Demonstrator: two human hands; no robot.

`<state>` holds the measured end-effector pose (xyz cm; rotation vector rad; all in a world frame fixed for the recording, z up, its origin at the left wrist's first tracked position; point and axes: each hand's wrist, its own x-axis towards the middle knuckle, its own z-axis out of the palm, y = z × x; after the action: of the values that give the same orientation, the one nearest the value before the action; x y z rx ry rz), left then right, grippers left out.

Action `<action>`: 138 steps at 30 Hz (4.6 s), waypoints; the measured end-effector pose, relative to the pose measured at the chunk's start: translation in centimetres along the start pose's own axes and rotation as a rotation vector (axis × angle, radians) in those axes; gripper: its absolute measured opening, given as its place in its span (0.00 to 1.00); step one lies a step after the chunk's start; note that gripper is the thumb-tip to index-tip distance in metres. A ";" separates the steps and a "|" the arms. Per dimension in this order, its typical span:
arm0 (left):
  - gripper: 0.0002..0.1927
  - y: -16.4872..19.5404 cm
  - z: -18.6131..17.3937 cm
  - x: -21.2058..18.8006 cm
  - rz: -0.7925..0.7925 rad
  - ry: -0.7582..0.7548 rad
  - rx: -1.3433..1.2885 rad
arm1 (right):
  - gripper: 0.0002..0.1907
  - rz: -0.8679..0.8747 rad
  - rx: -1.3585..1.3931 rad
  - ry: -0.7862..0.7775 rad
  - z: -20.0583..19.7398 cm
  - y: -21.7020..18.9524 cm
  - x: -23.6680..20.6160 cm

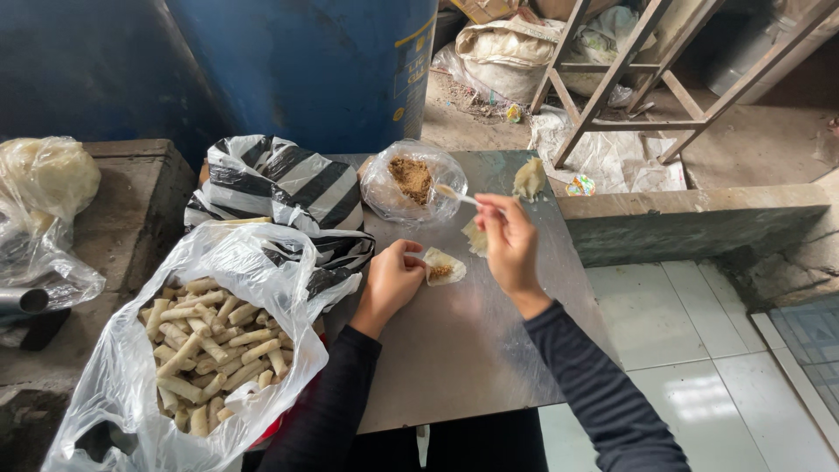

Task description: The person wraps portions of brown filling in thin square pastry sheets, folding each sheet around the filling by hand and placing the wrapped rolls into a plastic bag on the table. They repeat this wrapping cycle continuously, taking new sheets from a stack and adding finished rolls to the bag.

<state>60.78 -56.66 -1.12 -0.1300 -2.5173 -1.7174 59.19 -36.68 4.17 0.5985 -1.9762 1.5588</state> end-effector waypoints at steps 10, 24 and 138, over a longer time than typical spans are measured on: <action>0.18 0.6 0.6 -0.8 0.147 0.035 0.011 | 0.19 -0.238 -0.583 -0.051 3.8 -0.2 3.0; 0.10 2.0 0.9 -1.5 0.261 0.096 0.216 | 0.06 0.156 -0.766 -0.396 -0.7 0.5 -4.3; 0.13 1.4 3.4 1.9 0.231 0.437 0.533 | 0.10 0.216 -0.755 -0.228 3.7 4.5 -2.1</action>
<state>59.01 -52.94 -0.86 -0.0024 -2.4033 -0.8387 57.40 -39.22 -1.16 0.2559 -2.6426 0.7476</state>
